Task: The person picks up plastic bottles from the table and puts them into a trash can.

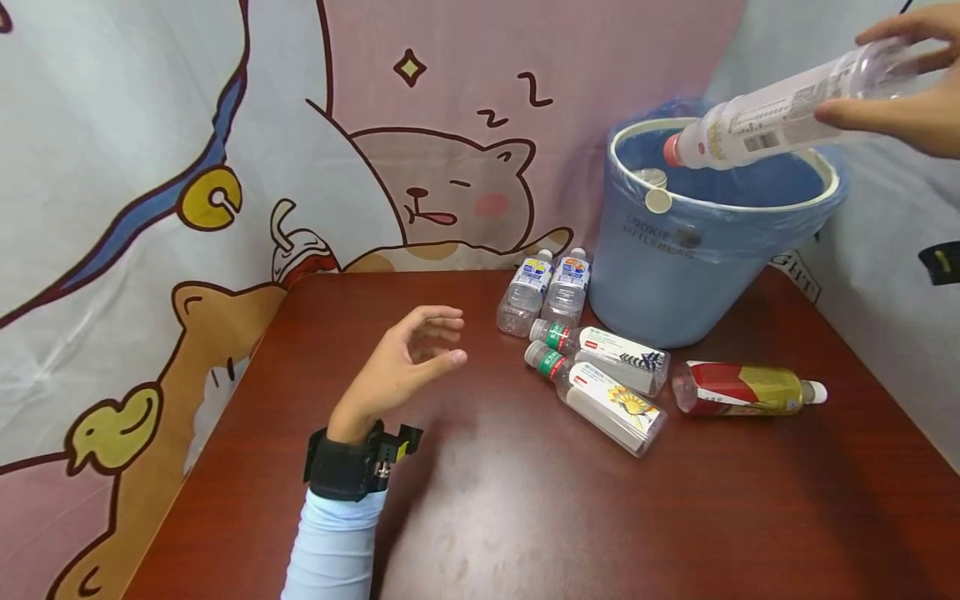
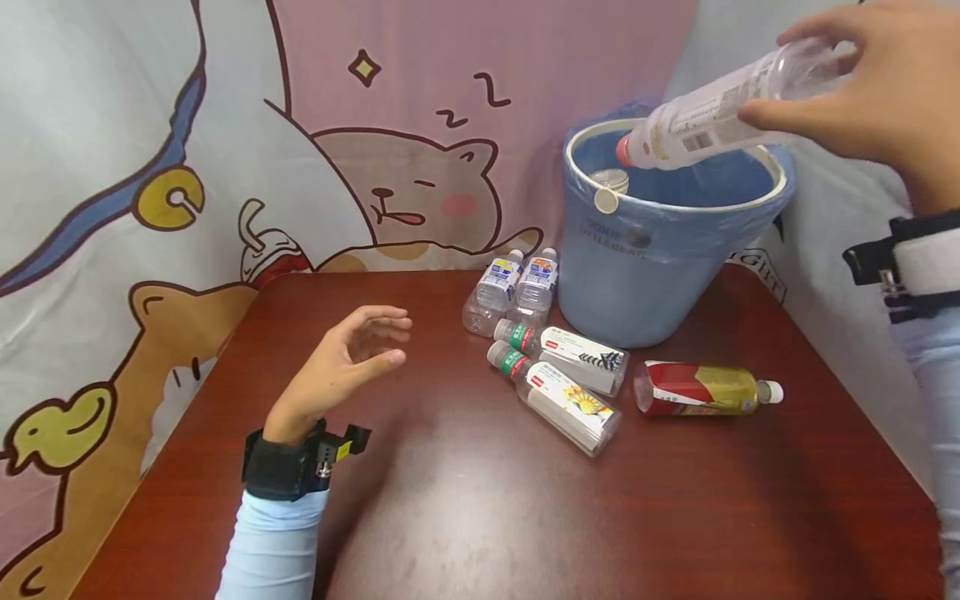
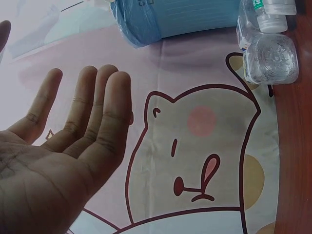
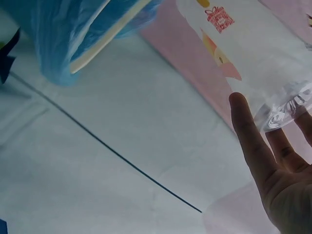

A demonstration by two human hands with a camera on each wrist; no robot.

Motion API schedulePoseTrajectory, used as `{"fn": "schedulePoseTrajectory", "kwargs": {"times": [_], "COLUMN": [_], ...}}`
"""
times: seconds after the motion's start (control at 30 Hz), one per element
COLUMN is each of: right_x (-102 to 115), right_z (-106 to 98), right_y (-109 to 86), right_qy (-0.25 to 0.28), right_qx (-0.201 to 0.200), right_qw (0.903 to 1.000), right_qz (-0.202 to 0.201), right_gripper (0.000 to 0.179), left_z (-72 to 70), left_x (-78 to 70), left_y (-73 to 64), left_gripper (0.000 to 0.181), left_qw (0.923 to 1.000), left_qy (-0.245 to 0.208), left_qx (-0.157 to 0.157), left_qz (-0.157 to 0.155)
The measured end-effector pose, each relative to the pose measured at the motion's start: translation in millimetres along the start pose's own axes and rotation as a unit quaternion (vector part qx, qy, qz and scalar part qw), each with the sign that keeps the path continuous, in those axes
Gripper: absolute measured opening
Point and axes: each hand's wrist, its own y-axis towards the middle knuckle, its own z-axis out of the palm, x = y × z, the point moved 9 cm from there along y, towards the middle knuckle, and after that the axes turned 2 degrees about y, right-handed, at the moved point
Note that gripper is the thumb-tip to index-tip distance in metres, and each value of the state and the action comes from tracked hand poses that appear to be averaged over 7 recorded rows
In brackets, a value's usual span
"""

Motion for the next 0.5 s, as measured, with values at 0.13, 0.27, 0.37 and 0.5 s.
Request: {"fn": "schedulePoseTrajectory", "kwargs": {"times": [0.13, 0.27, 0.37, 0.5], "right_x": [5, 6, 0, -9], "right_z": [17, 32, 37, 38], "right_y": [21.4, 34.5, 44.1, 46.7], "right_qy": [-0.033, -0.086, -0.110, -0.107], "right_qx": [0.071, 0.126, 0.141, 0.148], "right_qw": [0.9968, 0.9883, 0.9839, 0.9831], "right_qz": [-0.014, -0.008, -0.014, 0.008], "right_gripper": [0.061, 0.069, 0.071, 0.074], "left_z": [-1.7, -3.1, -1.7, 0.9], "left_x": [0.7, 3.6, 4.0, 3.2], "left_y": [-3.1, -7.8, -8.8, -7.2], "left_gripper": [0.046, 0.045, 0.045, 0.045], "left_qw": [1.0000, 0.9998, 0.9998, 0.9999], "left_qy": [-0.002, -0.002, -0.006, -0.006], "left_qx": [-0.006, -0.017, -0.020, -0.014], "left_qz": [0.003, 0.007, 0.007, 0.006]}}
